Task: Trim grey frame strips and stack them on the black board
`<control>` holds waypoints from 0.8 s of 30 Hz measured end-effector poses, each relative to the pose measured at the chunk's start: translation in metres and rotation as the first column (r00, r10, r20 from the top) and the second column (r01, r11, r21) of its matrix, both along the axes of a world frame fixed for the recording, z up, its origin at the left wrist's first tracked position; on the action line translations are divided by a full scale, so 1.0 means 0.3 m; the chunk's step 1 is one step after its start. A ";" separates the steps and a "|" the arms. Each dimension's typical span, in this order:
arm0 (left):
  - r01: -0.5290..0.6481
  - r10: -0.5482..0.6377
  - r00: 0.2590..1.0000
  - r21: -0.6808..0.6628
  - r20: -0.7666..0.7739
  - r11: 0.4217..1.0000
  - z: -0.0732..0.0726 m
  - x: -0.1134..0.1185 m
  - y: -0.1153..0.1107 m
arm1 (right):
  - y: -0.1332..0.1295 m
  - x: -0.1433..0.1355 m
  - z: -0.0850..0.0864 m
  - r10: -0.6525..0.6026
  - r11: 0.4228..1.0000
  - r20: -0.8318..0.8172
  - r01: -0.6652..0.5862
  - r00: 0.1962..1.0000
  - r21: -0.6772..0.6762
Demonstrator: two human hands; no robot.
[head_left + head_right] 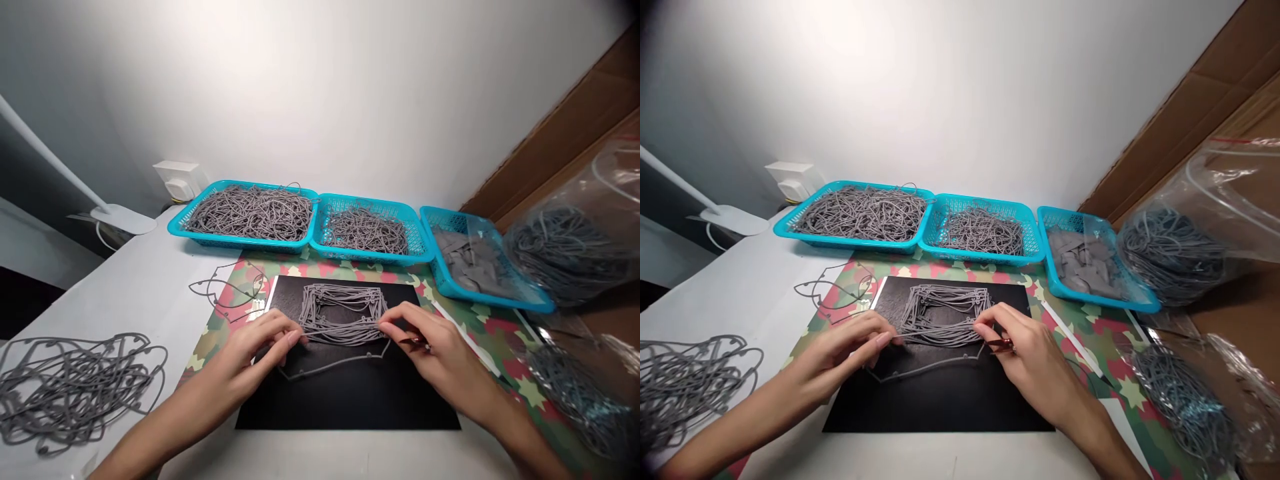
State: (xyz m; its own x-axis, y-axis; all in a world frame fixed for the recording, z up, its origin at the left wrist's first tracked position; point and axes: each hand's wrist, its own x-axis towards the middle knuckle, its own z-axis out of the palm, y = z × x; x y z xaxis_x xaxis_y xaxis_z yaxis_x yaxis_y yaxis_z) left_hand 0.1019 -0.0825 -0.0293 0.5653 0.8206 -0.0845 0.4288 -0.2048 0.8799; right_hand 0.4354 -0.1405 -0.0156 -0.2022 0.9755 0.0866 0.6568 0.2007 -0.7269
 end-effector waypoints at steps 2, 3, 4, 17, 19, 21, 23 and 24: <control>0.029 -0.030 0.999 -0.033 -0.033 0.999 0.013 0.011 0.013 | 0.007 0.002 0.004 -0.052 0.997 -0.072 0.048 0.996 -0.064; 0.047 -0.049 0.998 -0.057 -0.043 0.997 0.018 0.013 0.018 | 0.011 0.004 0.006 -0.077 0.993 -0.116 0.066 0.990 -0.094; 0.059 -0.062 0.997 -0.076 -0.048 0.995 0.023 0.013 0.024 | 0.016 0.007 0.008 -0.102 0.989 -0.153 0.084 0.983 -0.122; -0.077 0.079 0.994 -0.034 0.078 0.996 0.003 0.090 0.180 | 0.130 0.060 -0.052 -0.183 0.981 -0.198 0.165 0.963 -0.107; -0.093 0.098 0.992 -0.060 0.084 0.994 -0.004 0.102 0.198 | 0.141 0.061 -0.065 -0.195 0.980 -0.194 0.183 0.961 -0.080; -0.099 0.103 0.992 -0.057 0.073 0.993 -0.005 0.111 0.210 | 0.151 0.061 -0.083 -0.214 0.977 -0.185 0.207 0.959 -0.056; -0.106 0.108 0.992 -0.032 0.067 0.994 -0.004 0.119 0.216 | 0.163 0.057 -0.103 -0.241 0.970 -0.163 0.241 0.957 -0.025; -0.109 0.110 0.992 -0.017 0.064 0.994 -0.004 0.123 0.219 | 0.168 0.053 -0.112 -0.254 0.967 -0.147 0.255 0.956 -0.009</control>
